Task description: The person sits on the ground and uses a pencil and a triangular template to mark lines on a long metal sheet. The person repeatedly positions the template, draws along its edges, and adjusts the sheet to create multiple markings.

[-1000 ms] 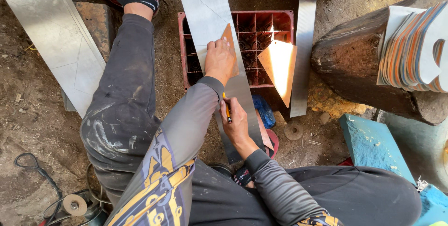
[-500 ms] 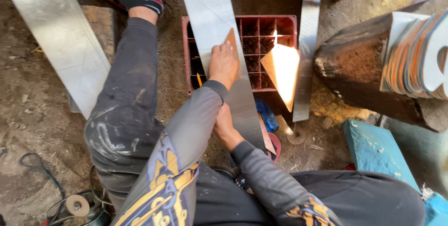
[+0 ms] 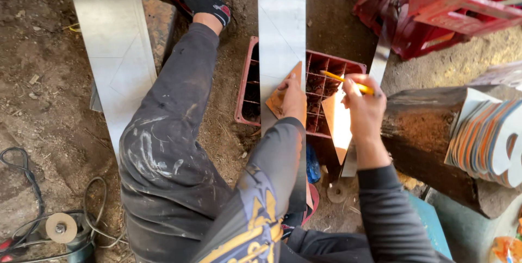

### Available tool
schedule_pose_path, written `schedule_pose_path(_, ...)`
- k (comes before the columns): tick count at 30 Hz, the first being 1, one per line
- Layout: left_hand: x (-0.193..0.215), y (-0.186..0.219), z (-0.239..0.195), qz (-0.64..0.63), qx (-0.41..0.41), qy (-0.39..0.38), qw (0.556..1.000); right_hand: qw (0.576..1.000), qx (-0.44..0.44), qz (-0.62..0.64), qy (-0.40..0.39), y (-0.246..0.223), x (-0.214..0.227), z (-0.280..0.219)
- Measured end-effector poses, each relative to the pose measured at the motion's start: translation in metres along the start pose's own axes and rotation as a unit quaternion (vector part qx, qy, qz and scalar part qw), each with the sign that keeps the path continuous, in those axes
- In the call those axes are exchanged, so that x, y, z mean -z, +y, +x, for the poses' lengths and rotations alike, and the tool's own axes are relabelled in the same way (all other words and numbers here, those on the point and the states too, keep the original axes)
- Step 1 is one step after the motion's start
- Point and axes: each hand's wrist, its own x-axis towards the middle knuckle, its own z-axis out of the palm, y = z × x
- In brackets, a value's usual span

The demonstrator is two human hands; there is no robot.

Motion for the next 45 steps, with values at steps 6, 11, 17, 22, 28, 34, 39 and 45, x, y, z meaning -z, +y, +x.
schedule_pose_path(6,0.001,-0.108,0.024,0.004,0.08,0.015,0.997,0.951,-0.028,-0.083,-0.296,-0.049,-0.091,0.055)
schedule_pose_path(11,-0.019,-0.202,0.017,-0.007,0.15,0.002,0.989,0.871,-0.011,-0.263,-0.414,-0.045,-0.135,0.057)
schedule_pose_path(17,-0.031,-0.249,0.013,-0.019,0.181,-0.001,0.983,0.871,-0.005,-0.271,-0.41,-0.024,-0.147,0.059)
schedule_pose_path(22,-0.036,-0.247,0.01,-0.025,0.179,0.0,0.984,0.864,0.011,-0.304,-0.402,-0.015,-0.15,0.065)
schedule_pose_path(28,-0.034,-0.219,0.01,-0.021,0.154,0.004,0.988,0.867,0.033,-0.302,-0.394,-0.002,-0.148,0.085)
schedule_pose_path(34,-0.017,-0.135,0.011,-0.021,0.086,0.015,0.996,0.849,0.125,-0.362,-0.364,0.005,-0.142,0.116)
schedule_pose_path(39,-0.014,-0.063,0.005,-0.028,0.041,0.022,0.999,0.841,0.22,-0.377,-0.32,-0.012,-0.138,0.112)
schedule_pose_path(45,-0.017,-0.007,-0.006,-0.047,0.005,0.045,0.998,0.971,0.049,-0.126,-0.197,-0.031,-0.062,0.057)
